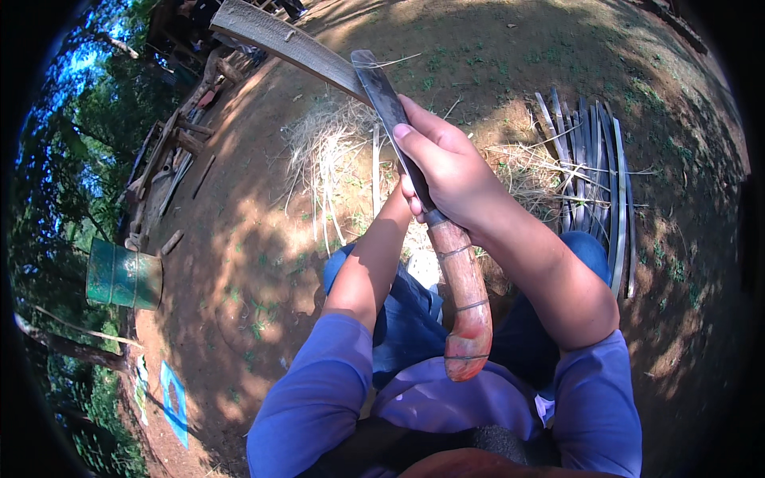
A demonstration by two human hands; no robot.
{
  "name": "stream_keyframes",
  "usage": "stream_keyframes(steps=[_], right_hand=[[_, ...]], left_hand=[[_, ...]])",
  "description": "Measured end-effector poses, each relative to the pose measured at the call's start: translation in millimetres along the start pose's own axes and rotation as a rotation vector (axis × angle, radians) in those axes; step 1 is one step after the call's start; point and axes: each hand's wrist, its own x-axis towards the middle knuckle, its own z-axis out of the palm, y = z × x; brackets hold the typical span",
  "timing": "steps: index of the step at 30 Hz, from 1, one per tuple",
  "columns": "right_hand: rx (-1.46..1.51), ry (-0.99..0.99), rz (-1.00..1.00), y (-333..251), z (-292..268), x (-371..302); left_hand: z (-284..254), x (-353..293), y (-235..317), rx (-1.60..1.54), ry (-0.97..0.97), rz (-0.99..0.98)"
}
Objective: The person shaves a strip of bamboo using a machete. They hold the long bamboo piece with one hand and scrape the surface with the blade, rotating the piece and repeating the action.
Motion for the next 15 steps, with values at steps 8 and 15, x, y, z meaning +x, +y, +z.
stream_keyframes(steps=[8,15], right_hand=[[-0.013,0.052,-0.008,17.3,-3.1,6.0],[0.047,0.055,-0.003,27.4,15.8,10.4]], left_hand=[[-4.4,-1.0,0.2,-0.016,-0.010,0.019],[-10.9,-8.3,2.4,-0.008,-0.002,0.022]])
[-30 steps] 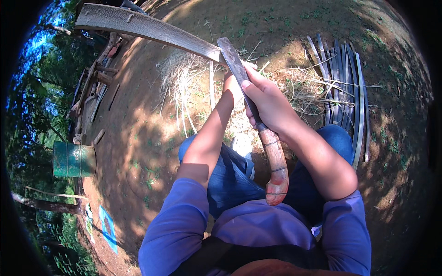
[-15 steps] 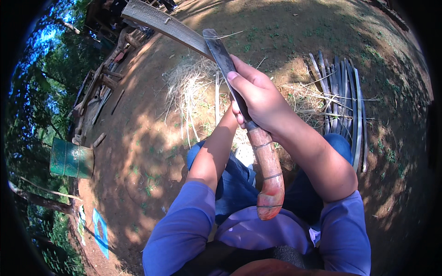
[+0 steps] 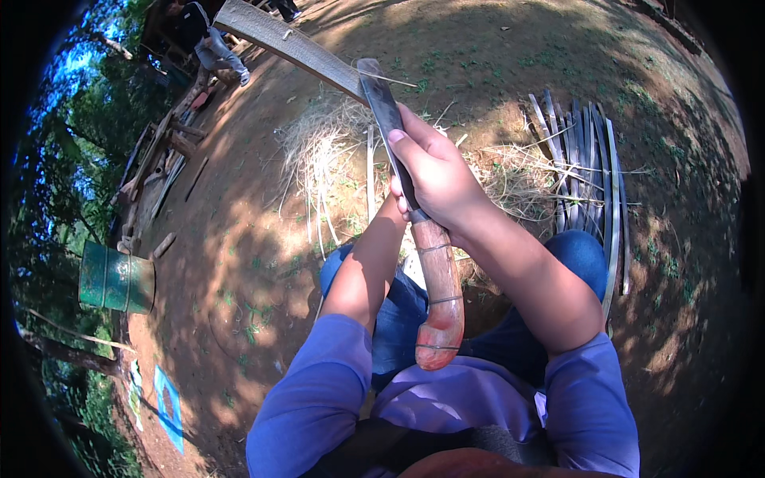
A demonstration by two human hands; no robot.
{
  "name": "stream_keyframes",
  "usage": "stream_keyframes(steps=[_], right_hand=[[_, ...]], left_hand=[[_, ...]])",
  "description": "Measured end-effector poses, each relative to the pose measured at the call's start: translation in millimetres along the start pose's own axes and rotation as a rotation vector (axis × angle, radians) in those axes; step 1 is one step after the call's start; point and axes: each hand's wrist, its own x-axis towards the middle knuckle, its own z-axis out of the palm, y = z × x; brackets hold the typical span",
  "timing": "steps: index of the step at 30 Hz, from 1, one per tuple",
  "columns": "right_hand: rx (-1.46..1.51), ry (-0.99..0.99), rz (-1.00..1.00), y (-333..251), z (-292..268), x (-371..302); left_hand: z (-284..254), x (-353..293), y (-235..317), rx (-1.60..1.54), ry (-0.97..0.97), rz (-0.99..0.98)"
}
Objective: The person shaves a strip of bamboo using a machete. They hold the long bamboo piece with one hand and scrape the surface with the blade, rotating the piece and repeating the action.
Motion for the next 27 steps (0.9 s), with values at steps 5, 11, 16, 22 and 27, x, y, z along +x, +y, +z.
stream_keyframes(steps=[5,11,16,22,27], right_hand=[[-0.076,-0.119,-0.033,-7.0,5.1,5.2],[-0.008,-0.010,-0.002,14.1,-18.4,10.8],[-0.090,-0.209,-0.034,-13.3,18.2,1.7],[-0.009,0.084,-0.074,33.3,-1.1,16.9],[-0.116,-0.030,-0.114,27.0,25.8,5.1]], left_hand=[[-3.2,-0.7,1.5,0.008,-0.004,-0.002],[-4.0,1.4,0.3,0.000,-0.018,0.004],[-7.6,-1.7,1.2,0.005,0.006,0.022],[-13.3,-2.7,5.3,0.026,0.049,0.075],[-9.5,3.3,0.8,0.058,0.067,0.122]])
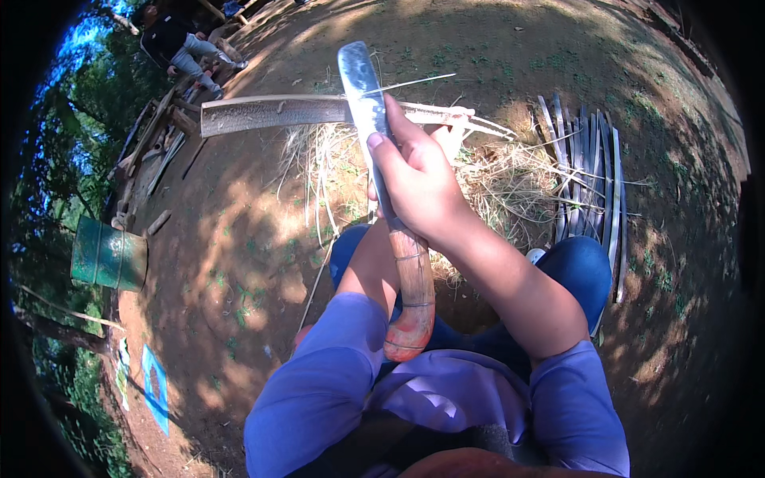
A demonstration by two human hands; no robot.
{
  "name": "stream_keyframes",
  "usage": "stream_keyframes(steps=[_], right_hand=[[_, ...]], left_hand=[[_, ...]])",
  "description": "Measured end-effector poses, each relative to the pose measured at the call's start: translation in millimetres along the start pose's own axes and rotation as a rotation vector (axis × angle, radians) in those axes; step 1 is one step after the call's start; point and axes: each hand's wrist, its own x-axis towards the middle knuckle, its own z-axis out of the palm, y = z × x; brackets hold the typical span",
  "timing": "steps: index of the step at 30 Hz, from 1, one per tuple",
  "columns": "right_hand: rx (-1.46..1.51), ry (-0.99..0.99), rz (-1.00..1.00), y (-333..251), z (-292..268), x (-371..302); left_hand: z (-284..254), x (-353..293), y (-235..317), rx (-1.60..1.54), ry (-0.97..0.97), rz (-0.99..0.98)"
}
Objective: The person shaves a strip of bamboo using a machete. They hold the long bamboo piece with one hand and scrape the surface with the blade, rotating the piece and repeating the action.
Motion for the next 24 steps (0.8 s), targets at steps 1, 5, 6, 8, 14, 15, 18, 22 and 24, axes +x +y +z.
stream_keyframes(steps=[1,5,6,8,14,15,18,22,24], right_hand=[[-0.040,-0.043,-0.049,-4.7,11.6,-8.3],[-0.116,-0.094,-0.064,7.0,-5.4,-5.5],[-0.106,-0.052,-0.067,7.9,-9.5,-5.0],[-0.092,0.008,-0.012,6.6,-23.2,2.5],[-0.047,-0.145,0.052,9.6,3.4,-29.2],[-0.048,-0.151,0.074,13.3,-1.8,-24.8],[-0.033,0.014,0.028,23.9,-17.7,-4.9],[-0.031,-0.132,0.086,13.4,10.0,-27.3],[-0.013,-0.240,0.056,10.6,10.5,-23.3]], left_hand=[[-0.5,1.3,-1.0,0.007,0.011,0.009],[1.1,7.8,-2.6,0.038,0.051,0.065],[0.1,7.8,-4.2,0.048,0.061,0.074],[1.2,17.6,-1.3,0.069,0.073,0.107],[2.5,23.1,-3.2,0.099,0.100,0.158],[2.8,24.9,-1.3,0.100,0.107,0.174],[4.8,23.8,-2.2,0.119,0.121,0.188],[0.9,28.8,-3.2,0.132,0.130,0.207],[1.5,36.6,2.8,0.143,0.138,0.233]])
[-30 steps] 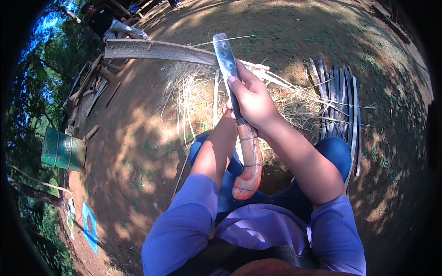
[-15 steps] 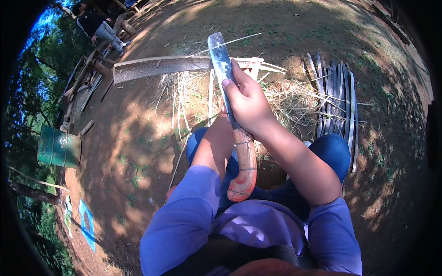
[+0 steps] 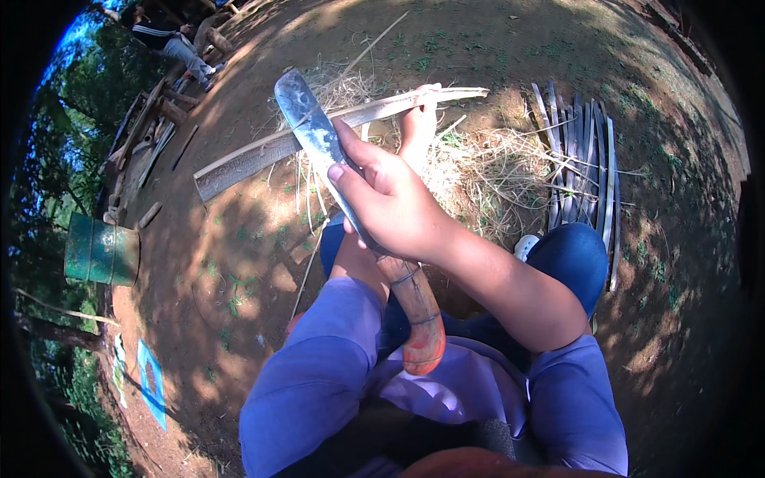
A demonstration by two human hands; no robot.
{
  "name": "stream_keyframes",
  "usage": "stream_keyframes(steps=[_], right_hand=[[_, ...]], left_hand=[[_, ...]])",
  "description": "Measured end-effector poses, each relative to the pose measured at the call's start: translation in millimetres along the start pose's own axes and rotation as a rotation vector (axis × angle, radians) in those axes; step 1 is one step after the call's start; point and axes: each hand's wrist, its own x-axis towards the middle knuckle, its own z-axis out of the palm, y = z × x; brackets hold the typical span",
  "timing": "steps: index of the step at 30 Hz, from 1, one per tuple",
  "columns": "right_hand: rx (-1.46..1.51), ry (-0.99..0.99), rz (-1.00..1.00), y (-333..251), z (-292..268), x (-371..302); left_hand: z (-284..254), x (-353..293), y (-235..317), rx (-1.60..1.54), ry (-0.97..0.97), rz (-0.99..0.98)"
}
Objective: The person shaves a strip of bamboo using a machete. They hold the long bamboo piece with one hand and scrape the surface with the blade, rotating the piece and repeating the action.
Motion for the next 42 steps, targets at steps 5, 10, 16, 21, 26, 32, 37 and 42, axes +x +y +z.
stream_keyframes(steps=[5,10,16,21,26,32,37,42], right_hand=[[0.055,0.020,0.073,-0.3,8.3,-4.4],[-0.086,-0.131,-0.016,-8.1,31.9,-9.1],[0.070,0.164,0.080,3.4,0.8,6.4],[-0.030,-0.148,-0.070,-35.2,-6.4,-5.8],[-0.113,0.222,-0.123,-50.4,-79.1,2.7],[-0.064,0.664,-0.036,-34.1,-207.0,-4.7],[-0.218,0.800,0.153,19.7,-303.6,-27.8],[-0.280,0.774,0.145,25.1,-323.3,-32.3]], left_hand=[[-4.9,-3.4,-4.3,0.026,0.020,-0.004],[2.3,-5.5,-2.5,0.032,0.014,0.002],[3.4,-5.6,-5.6,0.081,0.034,0.010],[6.2,3.9,-8.9,0.139,0.041,0.039],[3.1,29.1,-0.9,0.202,-0.013,0.133],[-45.6,56.9,38.6,0.123,-0.007,0.296],[-46.7,60.3,47.7,-0.088,0.037,0.202],[-54.8,63.8,50.2,0.043,-0.049,0.182]])
